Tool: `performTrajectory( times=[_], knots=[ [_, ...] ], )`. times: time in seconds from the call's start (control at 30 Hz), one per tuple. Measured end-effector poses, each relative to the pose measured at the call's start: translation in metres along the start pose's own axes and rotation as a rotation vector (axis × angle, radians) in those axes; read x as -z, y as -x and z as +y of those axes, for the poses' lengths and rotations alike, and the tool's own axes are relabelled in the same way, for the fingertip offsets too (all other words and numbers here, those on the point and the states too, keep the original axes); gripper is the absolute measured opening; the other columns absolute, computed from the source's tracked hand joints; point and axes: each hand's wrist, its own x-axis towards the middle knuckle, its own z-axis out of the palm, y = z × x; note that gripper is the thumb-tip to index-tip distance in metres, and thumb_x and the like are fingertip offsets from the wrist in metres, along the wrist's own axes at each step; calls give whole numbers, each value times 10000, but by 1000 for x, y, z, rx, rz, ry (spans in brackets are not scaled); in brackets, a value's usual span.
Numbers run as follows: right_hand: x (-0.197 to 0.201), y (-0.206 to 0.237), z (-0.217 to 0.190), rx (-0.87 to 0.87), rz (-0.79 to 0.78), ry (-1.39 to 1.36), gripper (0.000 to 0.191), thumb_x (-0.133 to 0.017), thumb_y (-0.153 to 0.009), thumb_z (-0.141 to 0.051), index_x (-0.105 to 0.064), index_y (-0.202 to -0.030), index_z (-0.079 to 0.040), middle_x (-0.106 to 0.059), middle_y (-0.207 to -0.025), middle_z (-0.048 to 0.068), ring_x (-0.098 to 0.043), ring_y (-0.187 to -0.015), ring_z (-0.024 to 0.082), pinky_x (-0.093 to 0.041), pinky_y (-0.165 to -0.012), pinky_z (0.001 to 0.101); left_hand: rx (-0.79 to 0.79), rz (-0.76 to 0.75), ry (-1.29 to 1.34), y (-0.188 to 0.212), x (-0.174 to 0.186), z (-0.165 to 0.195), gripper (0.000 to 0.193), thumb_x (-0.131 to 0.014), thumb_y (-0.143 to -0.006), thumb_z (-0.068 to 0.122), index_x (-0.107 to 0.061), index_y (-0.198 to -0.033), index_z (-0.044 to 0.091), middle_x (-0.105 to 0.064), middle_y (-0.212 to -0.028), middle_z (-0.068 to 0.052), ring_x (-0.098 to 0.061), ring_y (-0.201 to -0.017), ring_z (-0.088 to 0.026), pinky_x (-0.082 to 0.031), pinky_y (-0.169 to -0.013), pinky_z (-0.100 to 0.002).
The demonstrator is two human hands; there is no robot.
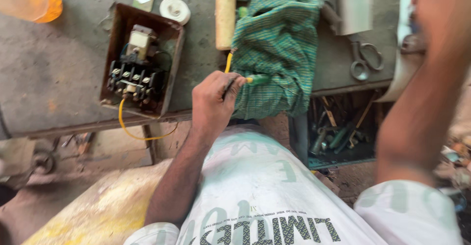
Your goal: The person works on an electrical contactor, using a screwdriver to tighten terminals and a wrench to adjust connections. They also handle yellow wires and a small green component, performing adjustments and securing parts within the device.
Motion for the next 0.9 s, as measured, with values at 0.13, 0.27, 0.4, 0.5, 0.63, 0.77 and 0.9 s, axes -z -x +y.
performTrajectory(
  times=[0.13, 0.27, 0.4, 0.5, 0.63, 0.77, 0.9],
  knots=[
    [-16, 101, -6, 246, 199, -226, 284, -487, -1087, -97, -570, -1324, 35, -679, -791, 97, -699, -625, 207, -610, -587, 341, -30, 20, -64, -11, -9, -2, 105, -741, -991, 112, -711, -1005, 13, -660, -849, -134, -671, -743, -302, -523, -666, -403],
    [-68, 209, -29, -129, -163, -584, 116, -509, -1028, -79, -540, -1134, -44, -651, -826, 54, -686, -655, 122, -594, -571, 258, -93, 11, -90, -18, -24, -8, 122, -719, -1027, 131, -694, -1035, 12, -671, -907, -136, -682, -801, -326, -532, -697, -419],
    [-93, 268, -54, -146, -266, -549, 202, -515, -1094, -111, -515, -1256, 9, -623, -702, 55, -605, -574, 104, -484, -509, 251, -94, -14, -98, -17, -29, -12, 130, -720, -1038, 134, -696, -1047, 7, -660, -885, -135, -670, -769, -314, -527, -682, -419],
    [-87, 290, -57, 55, -122, -413, 260, -478, -1106, -104, -524, -1315, 45, -619, -650, 51, -609, -542, 102, -481, -489, 252, -125, 0, -89, -14, -32, -14, 119, -731, -1029, 125, -694, -1035, 12, -655, -872, -130, -669, -765, -310, -529, -683, -417],
    [-88, 309, -55, 359, 219, -435, 294, -441, -1136, -126, -470, -1358, 64, -635, -734, 72, -572, -612, 81, -481, -553, 261, -158, 1, -75, -10, -34, -13, 98, -734, -1034, 106, -692, -1044, 19, -655, -880, -124, -670, -758, -294, -533, -674, -404],
    [-116, 306, -57, 289, -104, -140, 190, -468, -1178, -146, -533, -1316, -32, -690, -1002, 234, -670, -722, 162, -556, -634, 305, -184, 41, -78, -6, -32, -11, 78, -737, -1031, 88, -696, -1037, 22, -659, -871, -125, -665, -744, -283, -531, -664, -395],
    [-110, 303, -59, -5, -219, -223, 373, -511, -1075, -141, -559, -1408, 20, -622, -657, 102, -594, -522, 120, -475, -463, 317, -216, 52, -108, -9, -23, -12, 27, -717, -1019, 46, -701, -1032, 27, -646, -853, -127, -655, -750, -292, -532, -681, -400]
  ],
)
